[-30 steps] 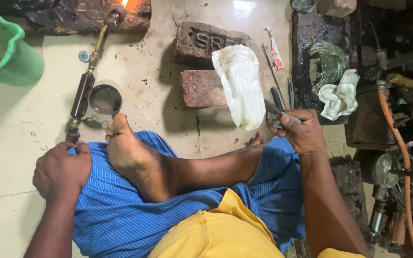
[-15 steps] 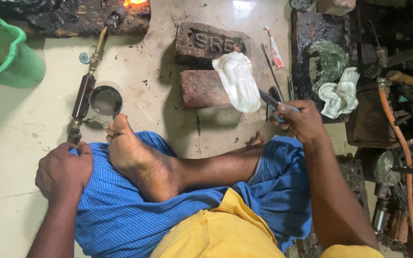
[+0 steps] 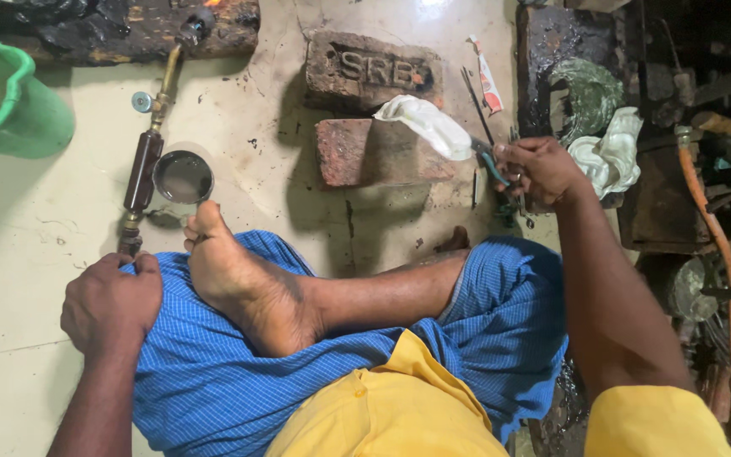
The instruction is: The person sits on the floor holding a brass blowtorch, heating a white hand-shaped wax pattern resting on bricks. They hold a thin metal rod in the other hand, moving it over the flame and the pattern, repositioning the torch and the pattern, and finally lift the pattern with pliers and place it into a green pitcher.
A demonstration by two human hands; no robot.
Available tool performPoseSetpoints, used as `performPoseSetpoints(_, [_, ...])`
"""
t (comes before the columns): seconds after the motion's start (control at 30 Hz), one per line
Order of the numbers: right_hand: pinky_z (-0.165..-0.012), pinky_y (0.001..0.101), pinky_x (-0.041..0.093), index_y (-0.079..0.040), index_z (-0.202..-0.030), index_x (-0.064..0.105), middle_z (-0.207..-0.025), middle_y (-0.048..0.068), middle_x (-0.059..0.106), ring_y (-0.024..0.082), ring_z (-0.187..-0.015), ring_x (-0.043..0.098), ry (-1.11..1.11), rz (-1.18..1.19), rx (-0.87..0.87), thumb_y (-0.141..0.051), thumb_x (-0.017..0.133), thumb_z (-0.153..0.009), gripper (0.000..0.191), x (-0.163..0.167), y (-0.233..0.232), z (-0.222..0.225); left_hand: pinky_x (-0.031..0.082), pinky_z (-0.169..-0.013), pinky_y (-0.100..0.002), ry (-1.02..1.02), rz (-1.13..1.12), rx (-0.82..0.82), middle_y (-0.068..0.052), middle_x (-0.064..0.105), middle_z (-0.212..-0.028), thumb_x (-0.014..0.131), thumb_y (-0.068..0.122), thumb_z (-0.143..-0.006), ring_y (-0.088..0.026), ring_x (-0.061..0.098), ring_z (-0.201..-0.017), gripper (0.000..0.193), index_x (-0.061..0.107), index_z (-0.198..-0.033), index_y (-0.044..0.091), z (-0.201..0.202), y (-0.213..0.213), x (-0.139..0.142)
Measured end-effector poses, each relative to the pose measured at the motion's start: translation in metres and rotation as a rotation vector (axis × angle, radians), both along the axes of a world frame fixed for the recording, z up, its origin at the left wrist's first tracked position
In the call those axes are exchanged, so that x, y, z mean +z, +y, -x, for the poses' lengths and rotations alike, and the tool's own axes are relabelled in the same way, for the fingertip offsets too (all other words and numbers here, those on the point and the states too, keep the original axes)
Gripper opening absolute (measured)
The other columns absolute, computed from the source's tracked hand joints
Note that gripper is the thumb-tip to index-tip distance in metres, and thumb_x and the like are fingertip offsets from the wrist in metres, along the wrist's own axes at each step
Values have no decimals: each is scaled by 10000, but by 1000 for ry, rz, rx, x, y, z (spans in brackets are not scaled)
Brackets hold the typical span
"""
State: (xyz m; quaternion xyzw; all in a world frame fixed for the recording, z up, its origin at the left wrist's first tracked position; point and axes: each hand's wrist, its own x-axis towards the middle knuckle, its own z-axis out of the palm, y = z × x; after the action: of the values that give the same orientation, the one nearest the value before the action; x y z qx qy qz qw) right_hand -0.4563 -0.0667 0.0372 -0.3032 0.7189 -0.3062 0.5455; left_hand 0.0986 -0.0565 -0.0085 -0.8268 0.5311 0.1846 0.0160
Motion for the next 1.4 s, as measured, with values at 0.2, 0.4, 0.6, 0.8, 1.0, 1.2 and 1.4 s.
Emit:
performPoseSetpoints(0.2, [-404, 322, 410, -39, -810, 682, -622, 75, 605, 194, -529, 620, 13, -42, -26, -264, 705, -968, 276, 7, 10, -8, 538, -865, -529, -22, 7, -10, -197, 766, -1045, 601, 472, -957, -427, 703, -1010, 414, 801, -1164, 174, 1, -1, -2])
performPoseSetpoints(0.4, [-402, 310, 403, -30, -761, 649, -574, 43, 554, 170, -491, 596, -98, 10, -198, -263, 729, -960, 317, -10, 33, -34, 542, -849, -539, -65, 36, -83, -213, 757, -1073, 592, 461, -978, -443, 700, -1016, 414, 810, -1146, 151, 11, 8, 0])
performPoseSetpoints(0.6, [-394, 317, 389, -39, -754, 665, -568, 17, 552, 171, -473, 565, -72, 29, -250, -258, 717, -937, 290, -8, 39, -36, 536, -865, -540, -42, 29, -17, -228, 755, -1065, 585, 452, -967, -455, 694, -1012, 416, 816, -1145, 155, 17, 9, 9])
performPoseSetpoints(0.8, [-385, 316, 382, -21, -747, 647, -537, 28, 461, 175, -453, 552, -74, 64, -190, -265, 734, -958, 334, -8, 36, -29, 545, -857, -535, -43, 28, -32, -234, 755, -1072, 579, 451, -981, -452, 701, -1011, 423, 812, -1162, 147, 16, 15, 12])
performPoseSetpoints(1.0, [-367, 302, 365, -21, -772, 675, -579, 32, 559, 137, -460, 538, -40, 79, -180, -222, 730, -952, 275, -3, 34, -28, 537, -866, -531, -28, 39, -17, -220, 759, -1059, 588, 455, -967, -443, 700, -1005, 420, 810, -1156, 152, 15, 14, 10])
performPoseSetpoints(1.2, [-385, 309, 431, 22, -801, 671, -578, 72, 618, 167, -463, 598, 290, 56, 35, -289, 682, -997, 368, 33, 22, -42, 538, -864, -533, -24, 37, -5, -225, 756, -1053, 600, 450, -956, -450, 698, -1000, 409, 808, -1151, 157, 15, 11, 6])
performPoseSetpoints(1.4, [-396, 318, 498, 52, -855, 699, -577, 105, 604, 177, -463, 649, 349, 84, 200, -286, 613, -1019, 385, 63, 4, -85, 539, -870, -540, -43, 49, -18, -235, 750, -1054, 597, 448, -960, -458, 695, -1004, 401, 816, -1133, 161, 14, 12, 2])
